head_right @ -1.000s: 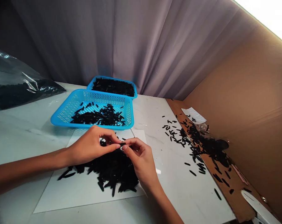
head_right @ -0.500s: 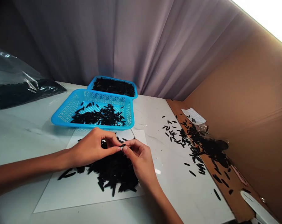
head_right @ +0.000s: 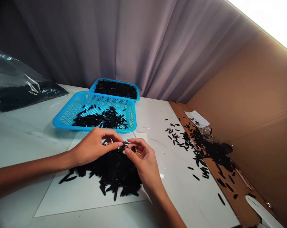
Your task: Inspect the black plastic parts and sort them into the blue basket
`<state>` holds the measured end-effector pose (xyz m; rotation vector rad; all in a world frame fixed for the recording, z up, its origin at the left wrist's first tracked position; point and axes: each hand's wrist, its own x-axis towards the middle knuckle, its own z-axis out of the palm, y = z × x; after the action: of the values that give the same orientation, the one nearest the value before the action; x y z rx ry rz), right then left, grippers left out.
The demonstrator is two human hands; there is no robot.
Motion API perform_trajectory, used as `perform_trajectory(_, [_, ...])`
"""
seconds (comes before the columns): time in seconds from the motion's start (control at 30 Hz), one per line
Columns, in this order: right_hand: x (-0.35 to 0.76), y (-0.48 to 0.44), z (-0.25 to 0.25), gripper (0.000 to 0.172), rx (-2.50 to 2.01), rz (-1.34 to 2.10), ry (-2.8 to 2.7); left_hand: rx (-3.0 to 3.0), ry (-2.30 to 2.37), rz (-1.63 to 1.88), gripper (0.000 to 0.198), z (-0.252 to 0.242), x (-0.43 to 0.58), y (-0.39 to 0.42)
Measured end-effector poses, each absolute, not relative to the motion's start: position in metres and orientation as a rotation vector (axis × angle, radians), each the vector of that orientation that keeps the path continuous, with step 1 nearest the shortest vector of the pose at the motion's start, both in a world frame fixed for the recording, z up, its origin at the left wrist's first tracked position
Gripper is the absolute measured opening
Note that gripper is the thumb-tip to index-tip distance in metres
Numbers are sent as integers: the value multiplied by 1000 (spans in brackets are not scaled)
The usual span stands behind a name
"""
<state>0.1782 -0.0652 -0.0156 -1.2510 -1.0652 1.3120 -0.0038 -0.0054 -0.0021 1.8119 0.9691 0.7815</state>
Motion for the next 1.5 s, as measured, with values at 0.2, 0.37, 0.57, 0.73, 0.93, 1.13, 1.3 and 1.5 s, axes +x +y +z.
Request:
perform_trajectory(0.2, [179, -65, -17, 17, -1276, 1276, -1099, 1772, 926, 782, 10, -5, -4, -7])
perform_trajectory(0.37, [180, -65, -18, 20, -1247, 1271, -1095, 1738, 929, 786, 9, -2, -4, -5])
perform_trajectory(0.57, [180, -64, -18, 25, -1255, 1249, -1059, 1799, 968, 814, 9, -2, -4, -4])
perform_trajectory(0.73, [179, -64, -17, 26, -1236, 1278, -1002, 1767, 965, 783, 11, -2, -3, -7])
perform_trajectory(0.93, [179, -63, -17, 17, -1265, 1267, -1068, 1732, 975, 750, 12, -1, -2, -8])
perform_trajectory(1.13, [177, -64, -14, 18, -1294, 1225, -1072, 1688, 930, 726, 11, -1, -3, -7])
perform_trajectory(1.3, [176, -65, -13, 16, -1323, 1195, -1113, 1625, 882, 697, 12, -3, -4, -7])
perform_trajectory(1.5, [177, -67, -15, 11, -1336, 1133, -1179, 1538, 856, 679, 11, -7, -4, -5])
